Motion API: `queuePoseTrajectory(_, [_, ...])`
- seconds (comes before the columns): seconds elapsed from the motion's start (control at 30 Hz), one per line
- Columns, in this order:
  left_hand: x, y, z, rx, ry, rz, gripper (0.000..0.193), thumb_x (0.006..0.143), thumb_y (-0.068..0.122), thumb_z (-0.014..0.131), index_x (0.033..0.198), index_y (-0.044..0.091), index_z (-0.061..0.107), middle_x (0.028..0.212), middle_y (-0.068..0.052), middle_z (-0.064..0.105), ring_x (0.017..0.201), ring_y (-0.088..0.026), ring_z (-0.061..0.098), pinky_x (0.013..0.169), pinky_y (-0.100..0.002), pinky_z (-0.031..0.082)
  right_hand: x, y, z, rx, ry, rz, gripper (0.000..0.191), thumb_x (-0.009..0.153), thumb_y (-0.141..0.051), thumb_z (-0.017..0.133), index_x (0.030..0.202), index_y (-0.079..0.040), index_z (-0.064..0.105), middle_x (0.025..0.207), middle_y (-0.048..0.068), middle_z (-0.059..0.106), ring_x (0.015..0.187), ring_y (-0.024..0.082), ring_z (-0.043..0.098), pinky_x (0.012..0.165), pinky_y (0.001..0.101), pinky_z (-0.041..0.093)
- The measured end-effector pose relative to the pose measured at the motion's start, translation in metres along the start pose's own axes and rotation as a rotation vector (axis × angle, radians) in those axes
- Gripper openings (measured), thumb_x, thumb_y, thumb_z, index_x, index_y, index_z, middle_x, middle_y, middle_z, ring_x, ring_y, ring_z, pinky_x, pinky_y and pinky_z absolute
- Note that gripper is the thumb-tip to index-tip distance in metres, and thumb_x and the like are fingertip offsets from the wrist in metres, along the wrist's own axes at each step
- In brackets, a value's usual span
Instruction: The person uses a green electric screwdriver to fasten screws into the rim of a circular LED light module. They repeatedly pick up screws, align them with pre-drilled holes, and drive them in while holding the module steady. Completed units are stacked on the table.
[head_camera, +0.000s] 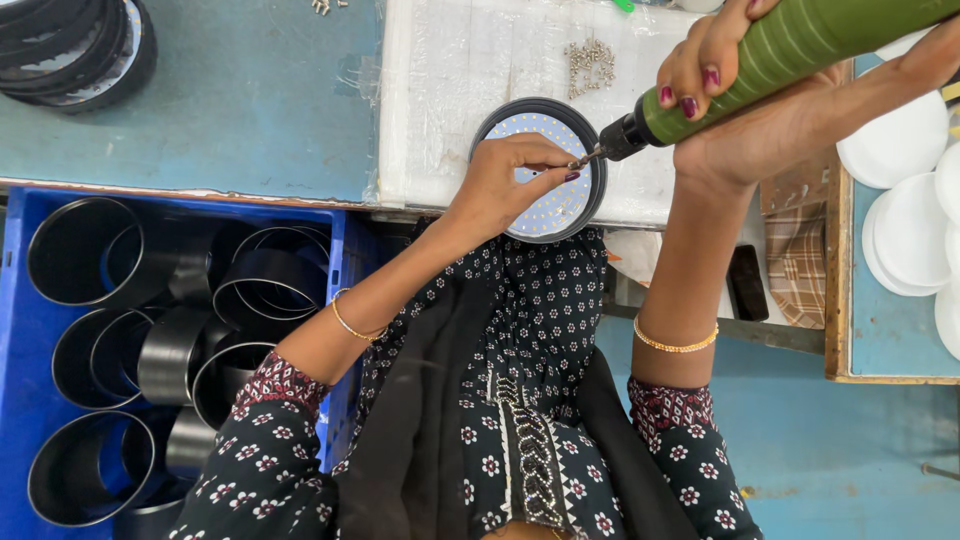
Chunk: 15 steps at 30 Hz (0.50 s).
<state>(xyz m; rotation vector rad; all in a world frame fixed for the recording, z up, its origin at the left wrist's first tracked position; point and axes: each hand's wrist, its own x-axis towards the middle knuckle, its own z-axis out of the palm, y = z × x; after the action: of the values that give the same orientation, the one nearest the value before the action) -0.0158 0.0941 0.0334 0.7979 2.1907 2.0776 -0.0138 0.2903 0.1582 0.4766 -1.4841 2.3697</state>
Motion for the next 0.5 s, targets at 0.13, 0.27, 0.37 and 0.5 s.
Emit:
queuePoseTrajectory(0.13, [-0.001,0.005,-0.005,0.1,-0.012,0.104,0.014,0.092,0.011,0.075,0.102,0.002,0.078,0.098,-0.013,0.076,0.091,-0.022,0.074,0.084,-0.034,0.057,0.0,0.0,0.002,0.029,-0.003,0.001,0.098,0.077,-0.093,0.028,0.091,0.003,0.044,0.063,0.018,0.04,0.046,0.028,0.036,0.046,0.0388,0.033])
queuePoseTrajectory(0.27, [-0.003,0.011,-0.008,0.16,-0.046,0.119,0.016,0.095,0.013,0.072,0.103,0.0,0.076,0.099,-0.013,0.075,0.091,-0.027,0.073,0.083,-0.035,0.055,-0.001,0.001,0.005,0.015,-0.005,-0.016,0.098,0.078,-0.093,0.029,0.091,0.003,0.044,0.062,0.018,0.039,0.045,0.028,0.036,0.046,0.038,0.032])
queuePoseTrajectory(0.37, [-0.003,0.013,-0.009,0.2,-0.062,0.142,0.017,0.095,0.014,0.071,0.102,-0.001,0.075,0.099,-0.013,0.074,0.091,-0.029,0.072,0.083,-0.037,0.055,-0.002,0.001,0.008,-0.002,-0.009,-0.022,0.099,0.079,-0.093,0.03,0.092,0.004,0.045,0.062,0.019,0.039,0.045,0.028,0.035,0.045,0.0378,0.032])
queuePoseTrajectory(0.5, [-0.004,0.01,-0.007,0.189,-0.077,0.135,0.016,0.096,0.013,0.07,0.101,-0.001,0.074,0.098,-0.013,0.073,0.092,-0.029,0.071,0.083,-0.037,0.054,-0.003,0.0,0.009,0.014,-0.015,-0.021,0.098,0.08,-0.091,0.031,0.091,0.004,0.045,0.061,0.019,0.038,0.044,0.028,0.035,0.044,0.0374,0.031])
